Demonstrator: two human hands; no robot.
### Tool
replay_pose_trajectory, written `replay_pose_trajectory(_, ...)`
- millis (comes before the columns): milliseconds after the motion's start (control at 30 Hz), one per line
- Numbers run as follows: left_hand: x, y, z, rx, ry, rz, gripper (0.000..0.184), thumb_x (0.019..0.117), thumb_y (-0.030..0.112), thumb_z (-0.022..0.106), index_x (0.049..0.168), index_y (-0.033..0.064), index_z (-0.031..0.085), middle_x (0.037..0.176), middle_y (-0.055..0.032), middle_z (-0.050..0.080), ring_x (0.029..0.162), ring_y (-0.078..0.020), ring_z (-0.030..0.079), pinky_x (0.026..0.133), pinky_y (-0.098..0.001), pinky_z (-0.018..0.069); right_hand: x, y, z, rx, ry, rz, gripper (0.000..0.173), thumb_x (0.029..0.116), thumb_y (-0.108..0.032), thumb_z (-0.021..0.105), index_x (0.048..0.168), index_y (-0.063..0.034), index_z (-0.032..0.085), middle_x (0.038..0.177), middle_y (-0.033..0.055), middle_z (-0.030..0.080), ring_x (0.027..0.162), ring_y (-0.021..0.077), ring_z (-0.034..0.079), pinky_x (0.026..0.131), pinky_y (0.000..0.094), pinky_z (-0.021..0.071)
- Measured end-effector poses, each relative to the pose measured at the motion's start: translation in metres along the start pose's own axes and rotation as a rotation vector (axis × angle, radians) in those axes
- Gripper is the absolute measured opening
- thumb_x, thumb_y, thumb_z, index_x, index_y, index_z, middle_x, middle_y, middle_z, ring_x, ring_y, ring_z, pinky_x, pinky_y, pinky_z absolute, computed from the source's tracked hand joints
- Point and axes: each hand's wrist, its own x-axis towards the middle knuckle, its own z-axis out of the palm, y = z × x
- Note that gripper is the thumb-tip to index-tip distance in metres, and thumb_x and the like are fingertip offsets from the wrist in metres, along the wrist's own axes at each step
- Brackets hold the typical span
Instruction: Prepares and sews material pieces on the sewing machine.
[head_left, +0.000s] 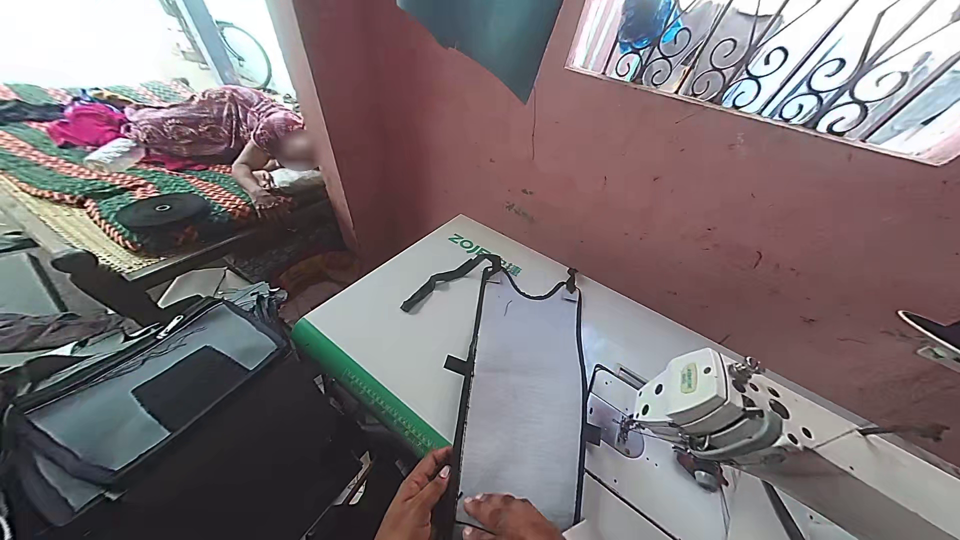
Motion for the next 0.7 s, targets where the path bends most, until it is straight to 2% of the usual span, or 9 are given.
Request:
replay_pose_trajectory(67, -0.004, -0.007, -0.001, -0.019, 0.029, -0.036, 0.022, 0.1076, 0.006, 0.036, 0.116, 0.0063, 0.057, 0.084, 0.0037, 0.068, 0.061, 0.0001, 0.060, 0.051, -0.0161, 0.0456, 0.007, 0.007, -0.008, -0.043, 0.014, -0.048, 0.037, 0.1024, -0.024, 0.061, 0.125, 0.0042, 0.070, 0.138, 0.0260, 0.062, 0.133, 0.0444, 0.056, 0.110, 0.0606, 0.0430)
replay_pose_trajectory(167, -0.012, -0.017, -0.003, -0.011, 0.011, -0.065, 0.025, 0.1106, 0.015, 0.034, 0.109, 0.0094, 0.059, 0.078, 0.0075, 0.065, 0.058, 0.0023, 0.056, 0.051, -0.0153, 0.0430, 0.019, 0.022, -0.014, -0.123, -0.072, -0.097, 0.038, 0.1030, -0.025, 0.059, 0.127, 0.0027, 0.069, 0.144, 0.0240, 0.059, 0.139, 0.0452, 0.050, 0.113, 0.0624, 0.0381)
replay_pose_trajectory(233, -0.017, -0.020, -0.002, 0.018, -0.014, -0.058, 0.021, 0.1097, 0.018, 0.039, 0.109, 0.0102, 0.058, 0.081, 0.0081, 0.066, 0.063, 0.0027, 0.058, 0.054, -0.0160, 0.0453, 0.030, 0.033, -0.015, -0.194, -0.100, -0.124, 0.039, 0.1031, -0.026, 0.059, 0.127, 0.0018, 0.069, 0.145, 0.0226, 0.058, 0.140, 0.0444, 0.049, 0.113, 0.0628, 0.0379)
replay_pose_trajectory(267, -0.019, -0.021, -0.003, 0.032, -0.029, -0.044, 0.016, 0.1066, 0.014, 0.047, 0.114, 0.0069, 0.058, 0.087, 0.0057, 0.067, 0.070, 0.0006, 0.062, 0.060, -0.0184, 0.0493, 0.036, 0.039, -0.016, -0.232, -0.106, -0.125, 0.040, 0.1029, -0.028, 0.058, 0.127, 0.0011, 0.069, 0.146, 0.0217, 0.058, 0.141, 0.0436, 0.049, 0.113, 0.0626, 0.0382)
replay_pose_trajectory(367, -0.020, -0.024, -0.006, 0.041, -0.064, -0.026, 0.028, 0.0951, 0.002, 0.064, 0.122, 0.0001, 0.056, 0.101, -0.0030, 0.072, 0.089, -0.0086, 0.070, 0.082, -0.0294, 0.0588, 0.061, 0.060, -0.025, -0.319, -0.128, -0.063, 0.044, 0.1035, -0.032, 0.057, 0.131, -0.0004, 0.067, 0.151, 0.0177, 0.054, 0.145, 0.0390, 0.045, 0.116, 0.0613, 0.0354)
replay_pose_trajectory(500, -0.019, -0.025, -0.006, 0.027, -0.065, -0.031, 0.028, 0.0938, -0.002, 0.063, 0.121, 0.0014, 0.057, 0.099, -0.0020, 0.072, 0.086, -0.0077, 0.071, 0.078, -0.0276, 0.0593, 0.096, 0.086, -0.044, -0.364, -0.074, 0.021, 0.043, 0.1066, -0.026, 0.049, 0.139, -0.0003, 0.061, 0.157, 0.0144, 0.048, 0.150, 0.0340, 0.038, 0.120, 0.0598, 0.0294)
replay_pose_trajectory(567, -0.020, -0.024, -0.007, 0.019, -0.072, -0.040, 0.028, 0.0942, -0.001, 0.062, 0.121, 0.0032, 0.057, 0.098, -0.0003, 0.072, 0.079, -0.0055, 0.069, 0.069, -0.0233, 0.0571, 0.101, 0.089, -0.046, -0.330, 0.053, 0.039, 0.039, 0.1042, -0.013, 0.050, 0.138, 0.0034, 0.061, 0.154, 0.0181, 0.050, 0.148, 0.0354, 0.042, 0.120, 0.0545, 0.0324)
replay_pose_trajectory(633, -0.020, -0.024, -0.009, 0.002, -0.082, -0.039, 0.029, 0.0940, -0.001, 0.062, 0.122, 0.0043, 0.058, 0.097, 0.0008, 0.072, 0.074, -0.0036, 0.066, 0.063, -0.0204, 0.0539, 0.097, 0.083, -0.042, -0.270, 0.230, 0.036, 0.036, 0.0997, -0.002, 0.050, 0.132, 0.0066, 0.065, 0.143, 0.0217, 0.060, 0.139, 0.0359, 0.053, 0.117, 0.0470, 0.0408)
replay_pose_trajectory(700, -0.020, -0.025, -0.010, -0.013, -0.091, -0.042, 0.030, 0.0936, -0.001, 0.063, 0.123, 0.0049, 0.057, 0.099, 0.0009, 0.072, 0.077, -0.0042, 0.068, 0.067, -0.0217, 0.0562, 0.085, 0.076, -0.037, -0.277, 0.364, 0.027, 0.035, 0.0946, 0.002, 0.051, 0.123, 0.0072, 0.069, 0.129, 0.0218, 0.069, 0.126, 0.0345, 0.064, 0.109, 0.0428, 0.0492)
